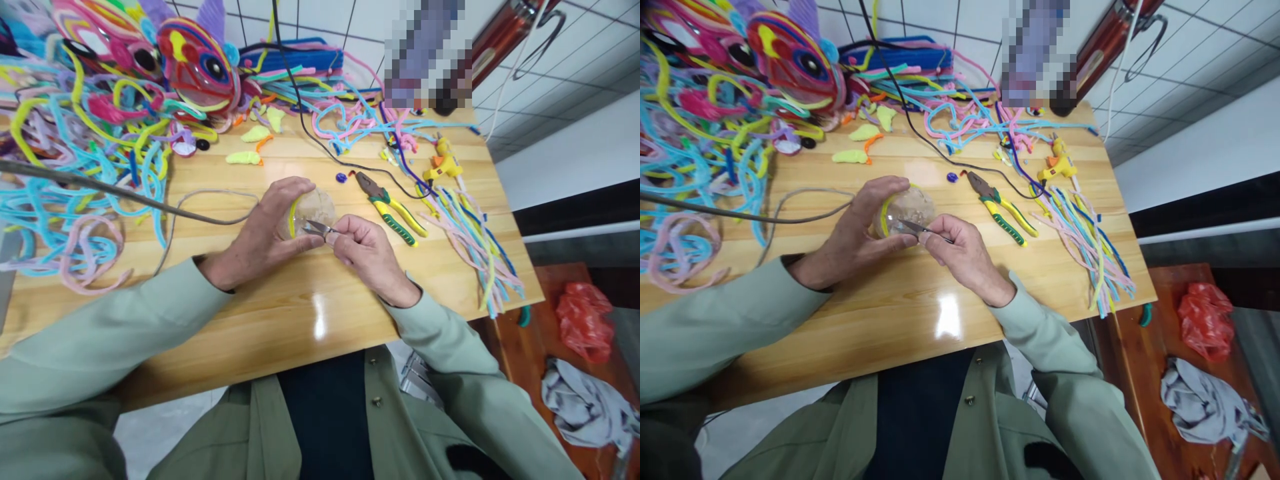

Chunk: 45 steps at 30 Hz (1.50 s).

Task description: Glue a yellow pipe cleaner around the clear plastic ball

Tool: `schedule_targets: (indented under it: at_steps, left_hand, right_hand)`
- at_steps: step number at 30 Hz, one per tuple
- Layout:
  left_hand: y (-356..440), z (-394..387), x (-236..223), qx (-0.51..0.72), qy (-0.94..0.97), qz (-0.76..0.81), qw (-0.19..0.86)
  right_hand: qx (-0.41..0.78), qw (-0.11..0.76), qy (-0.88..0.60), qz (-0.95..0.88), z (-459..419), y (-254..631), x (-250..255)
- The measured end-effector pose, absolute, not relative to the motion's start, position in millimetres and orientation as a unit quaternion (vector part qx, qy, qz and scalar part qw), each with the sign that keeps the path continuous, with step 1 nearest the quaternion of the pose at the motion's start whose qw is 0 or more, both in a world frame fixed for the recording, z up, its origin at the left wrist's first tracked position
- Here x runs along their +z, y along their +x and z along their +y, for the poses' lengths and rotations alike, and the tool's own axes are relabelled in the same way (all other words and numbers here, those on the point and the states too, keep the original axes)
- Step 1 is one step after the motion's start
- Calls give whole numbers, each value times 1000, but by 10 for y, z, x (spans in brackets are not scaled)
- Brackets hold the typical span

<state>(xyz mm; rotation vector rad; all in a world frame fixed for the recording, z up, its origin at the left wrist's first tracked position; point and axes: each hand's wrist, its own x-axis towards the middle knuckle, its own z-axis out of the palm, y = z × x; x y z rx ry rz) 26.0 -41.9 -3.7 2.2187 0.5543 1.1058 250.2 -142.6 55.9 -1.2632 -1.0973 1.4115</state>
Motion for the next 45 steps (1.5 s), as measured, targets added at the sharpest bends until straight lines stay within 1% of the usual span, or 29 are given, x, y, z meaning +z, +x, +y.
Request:
schedule_targets:
  at_steps: [6,10,17,22,26,38,41,45]
  left_hand:
    - [269,-492,16,408,844,226,264]
    - [285,-487,-3,405,846,228,262]
    - [261,-398,-83,424,840,198,273]
    - [261,-406,-75,407,838,211,298]
    - [258,-415,-51,420,828,195,316]
    - [242,-397,-48,397,842,215,295]
    - [248,-414,-38,391,843,229,289]
    - [260,-455,-28,413,835,227,285]
  right_hand:
    - [566,474,-518,-433,-1461,2446,556]
    - [565,485,-506,-436,-1457,2445,536]
    - [567,446,-522,-456,-1412,2526,566]
    - [566,434,-520,-471,-1400,2570,587]
    - [566,425,-521,-477,-1405,2593,582]
    - [575,414,-521,-475,-1402,2621,648]
    - [576,422,-519,-469,-1406,2608,646]
    - [569,446,-520,-455,-1425,2563,606]
